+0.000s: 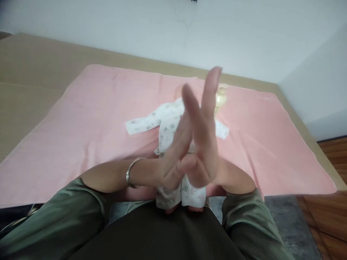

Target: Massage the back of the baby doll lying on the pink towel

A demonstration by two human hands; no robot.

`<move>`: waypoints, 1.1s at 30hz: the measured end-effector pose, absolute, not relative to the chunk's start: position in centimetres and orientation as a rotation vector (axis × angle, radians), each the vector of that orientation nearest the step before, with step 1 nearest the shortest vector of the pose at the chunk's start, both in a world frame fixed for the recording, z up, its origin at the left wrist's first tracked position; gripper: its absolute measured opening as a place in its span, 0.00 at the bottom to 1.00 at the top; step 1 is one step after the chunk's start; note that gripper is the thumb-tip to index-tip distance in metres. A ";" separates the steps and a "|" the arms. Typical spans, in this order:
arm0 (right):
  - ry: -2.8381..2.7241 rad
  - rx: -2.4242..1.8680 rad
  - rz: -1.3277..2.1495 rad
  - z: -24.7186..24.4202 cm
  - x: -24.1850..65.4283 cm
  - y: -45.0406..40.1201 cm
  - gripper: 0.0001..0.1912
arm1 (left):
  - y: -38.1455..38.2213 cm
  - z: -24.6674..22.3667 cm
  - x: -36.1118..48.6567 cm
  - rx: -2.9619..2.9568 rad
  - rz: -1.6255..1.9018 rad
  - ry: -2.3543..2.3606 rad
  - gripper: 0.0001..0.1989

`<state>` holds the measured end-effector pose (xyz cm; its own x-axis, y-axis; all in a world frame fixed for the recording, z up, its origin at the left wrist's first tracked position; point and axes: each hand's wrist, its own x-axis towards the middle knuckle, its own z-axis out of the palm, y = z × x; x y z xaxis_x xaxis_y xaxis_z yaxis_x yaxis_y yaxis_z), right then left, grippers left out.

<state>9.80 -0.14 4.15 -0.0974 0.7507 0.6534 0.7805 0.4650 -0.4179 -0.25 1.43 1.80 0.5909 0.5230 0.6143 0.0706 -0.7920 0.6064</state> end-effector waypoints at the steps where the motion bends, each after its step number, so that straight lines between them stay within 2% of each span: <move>1: -1.826 -1.232 -0.110 4.2 10.3 0.7 0.36 | 2.6 2.1 -0.5 2.240 1.147 0.525 0.28; 3: -1.796 -1.197 -0.176 3.4 11.1 3.1 0.31 | 5.2 1.7 -0.3 2.114 1.169 0.736 0.24; 7: -1.821 -1.436 0.119 -1.5 11.4 8.7 0.31 | 10.4 -2.0 1.6 1.781 1.297 1.122 0.18; 9: -1.805 -1.522 0.229 -3.9 11.5 10.7 0.31 | 12.2 -4.1 2.1 1.682 1.325 1.201 0.19; 12: -1.865 -1.498 0.208 -5.7 12.0 12.2 0.31 | 13.8 -6.2 2.0 1.775 1.301 1.244 0.21; 24: -2.010 -1.716 0.217 -6.7 14.0 12.7 0.29 | 15.9 -7.9 0.8 2.156 1.074 1.221 0.21; 30: -2.084 -1.736 0.039 -5.8 12.2 10.1 0.28 | 15.7 -8.7 0.4 2.067 1.182 1.280 0.20; 33: -2.179 -1.658 0.107 -5.7 12.6 10.5 0.27 | 15.6 -9.0 0.4 2.065 1.259 1.314 0.18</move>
<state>12.62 10.51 -5.67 -0.2170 0.9394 0.2652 0.9089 0.2936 -0.2962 0.36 15.55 -8.99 0.1582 0.8631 0.4797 0.5157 -0.4865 0.7053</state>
